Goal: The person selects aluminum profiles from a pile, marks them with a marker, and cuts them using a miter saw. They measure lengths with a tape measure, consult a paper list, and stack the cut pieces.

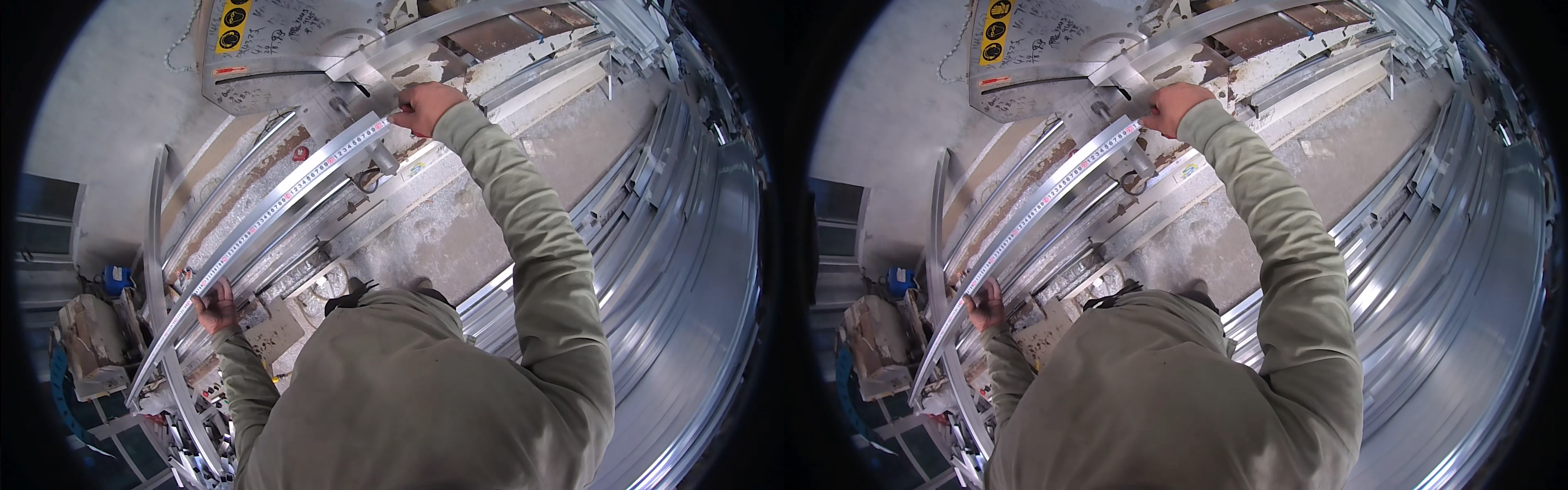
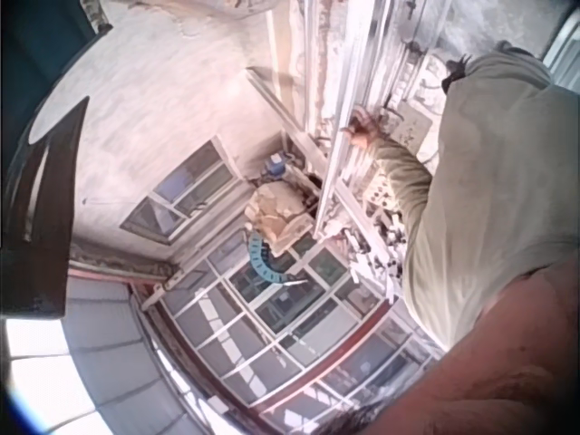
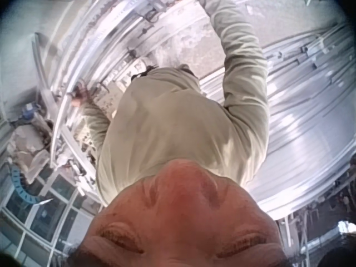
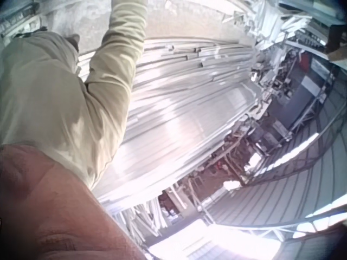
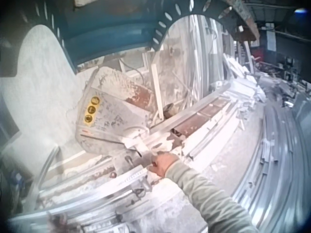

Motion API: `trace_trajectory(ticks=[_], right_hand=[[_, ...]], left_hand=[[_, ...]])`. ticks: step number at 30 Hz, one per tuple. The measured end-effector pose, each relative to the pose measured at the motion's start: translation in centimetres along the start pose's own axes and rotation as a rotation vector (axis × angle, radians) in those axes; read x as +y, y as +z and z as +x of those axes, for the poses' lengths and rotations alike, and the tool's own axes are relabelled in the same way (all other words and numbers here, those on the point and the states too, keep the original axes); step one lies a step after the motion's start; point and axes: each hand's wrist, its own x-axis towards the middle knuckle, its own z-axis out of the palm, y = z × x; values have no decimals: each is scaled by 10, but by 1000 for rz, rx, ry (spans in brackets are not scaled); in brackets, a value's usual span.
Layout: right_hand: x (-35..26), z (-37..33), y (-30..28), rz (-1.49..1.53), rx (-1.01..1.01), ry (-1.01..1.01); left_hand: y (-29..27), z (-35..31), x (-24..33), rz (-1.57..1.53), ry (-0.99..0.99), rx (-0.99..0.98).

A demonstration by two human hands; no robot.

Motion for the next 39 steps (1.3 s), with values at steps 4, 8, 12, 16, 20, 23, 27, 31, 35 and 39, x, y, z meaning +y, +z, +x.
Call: trace_trajectory(ticks=[4, 8, 12, 16, 20, 23, 27, 31, 35, 39], right_hand=[[-12, -19, -21, -17, 106, -45], [-17, -32, -34, -54, 195, -91], [-28, -39, -52, -66, 89, -16], [-21, -40, -43, -52, 209, -100], [-19, -40, -42, -56, 269, -129], [-19, -41, -43, -62, 270, -117], [-17, -39, -41, -68, 268, -127], [-25, -42, -46, -84, 171, -69], [-28, -41, -50, -53, 128, -7], [-27, -41, -49, -59, 142, -14]], left_hand=[[-1, -8, 12, 15, 10, -39], [18, -20, 13, -20, 55, 34], [17, -23, 20, 2, 69, 1], [16, -27, 21, 6, 83, 26], [30, -30, 18, -28, 43, -42], [27, -28, 19, -43, 51, -26], [23, -26, 21, -61, 49, -2], [21, -29, 24, -59, 40, -39], [27, -30, 20, -56, 59, -17], [30, -29, 20, -54, 48, -6]])
